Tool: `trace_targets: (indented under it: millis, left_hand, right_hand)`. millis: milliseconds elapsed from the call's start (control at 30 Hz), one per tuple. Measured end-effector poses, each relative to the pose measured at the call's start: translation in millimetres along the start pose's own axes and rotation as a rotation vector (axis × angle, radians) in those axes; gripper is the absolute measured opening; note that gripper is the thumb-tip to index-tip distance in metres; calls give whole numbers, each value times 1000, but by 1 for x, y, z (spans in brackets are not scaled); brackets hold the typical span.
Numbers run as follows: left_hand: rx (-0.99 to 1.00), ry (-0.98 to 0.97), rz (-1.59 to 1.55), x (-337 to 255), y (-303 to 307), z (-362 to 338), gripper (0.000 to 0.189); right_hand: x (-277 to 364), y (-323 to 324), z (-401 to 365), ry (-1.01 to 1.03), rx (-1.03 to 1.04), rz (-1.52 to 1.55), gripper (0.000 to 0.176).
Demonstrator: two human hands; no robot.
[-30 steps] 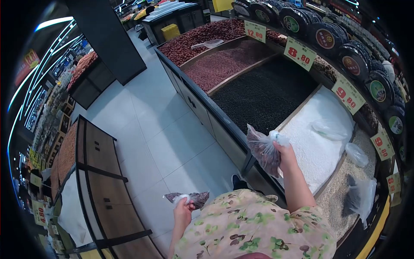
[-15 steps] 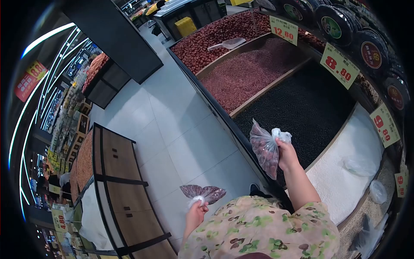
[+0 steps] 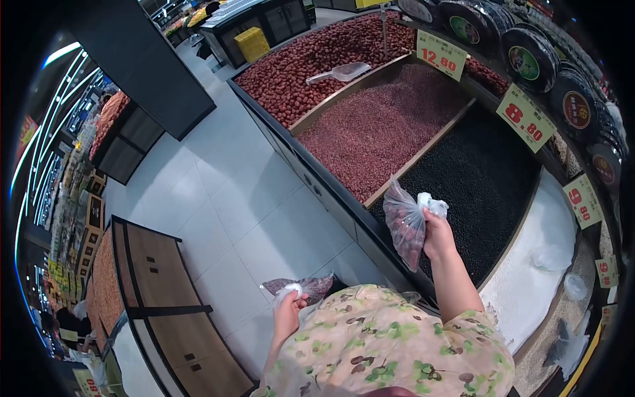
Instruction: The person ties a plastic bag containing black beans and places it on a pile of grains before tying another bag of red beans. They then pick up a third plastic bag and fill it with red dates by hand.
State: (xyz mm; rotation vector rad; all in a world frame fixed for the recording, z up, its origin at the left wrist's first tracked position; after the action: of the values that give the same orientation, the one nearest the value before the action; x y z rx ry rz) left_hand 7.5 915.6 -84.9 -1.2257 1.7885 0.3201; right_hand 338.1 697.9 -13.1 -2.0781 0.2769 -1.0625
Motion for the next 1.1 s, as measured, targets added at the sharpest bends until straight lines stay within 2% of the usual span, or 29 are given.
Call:
trace_targets:
  millis: [100, 200, 300, 433, 567, 633, 700, 833, 900, 1100]
  left_hand:
    - [27, -43, 31, -43, 9, 37, 12]
    - [65, -110, 71, -94, 10, 67, 10]
    - [98, -243, 300, -134, 7, 99, 10]
    - [168, -278, 364, -160, 4, 134, 8]
    - [149, -257, 349, -176, -3, 158, 7]
    - [143, -249, 336, -178, -13, 169, 7]
    - [236, -262, 363, -184, -34, 184, 9]
    - [236, -266, 408, -212, -76, 207, 9]
    - [339, -283, 566, -221, -102, 219, 8]
    - [473, -368, 692, -241, -177, 255, 5]
  right_hand:
    - [-16, -23, 15, 39, -121, 61, 36]
    - [-26, -57, 29, 144, -88, 55, 36]
    - [-37, -80, 30, 182, -116, 72, 37]
    - [-52, -78, 39, 164, -162, 83, 36]
    - [-49, -77, 59, 158, -262, 68, 35]
    - [-44, -75, 78, 163, -245, 84, 35]
    - [-39, -78, 101, 161, -218, 108, 35]
    - [-29, -86, 148, 180, -244, 137, 33]
    - [-26, -94, 172, 135, -233, 146, 33]
    - [-10, -96, 221, 125, -215, 177, 36]
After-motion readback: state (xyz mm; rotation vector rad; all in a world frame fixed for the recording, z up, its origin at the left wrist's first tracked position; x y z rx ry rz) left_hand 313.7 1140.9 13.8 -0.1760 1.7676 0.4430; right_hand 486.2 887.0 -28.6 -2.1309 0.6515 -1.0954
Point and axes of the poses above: each hand's wrist, its own z-axis towards the middle knuckle, its own y-axis out of the back of the hand, x = y × z, the point moved 7 cm from there along z, towards the middle knuckle, and after that the axes turned 5 degrees about z, right-handed, at the moved point
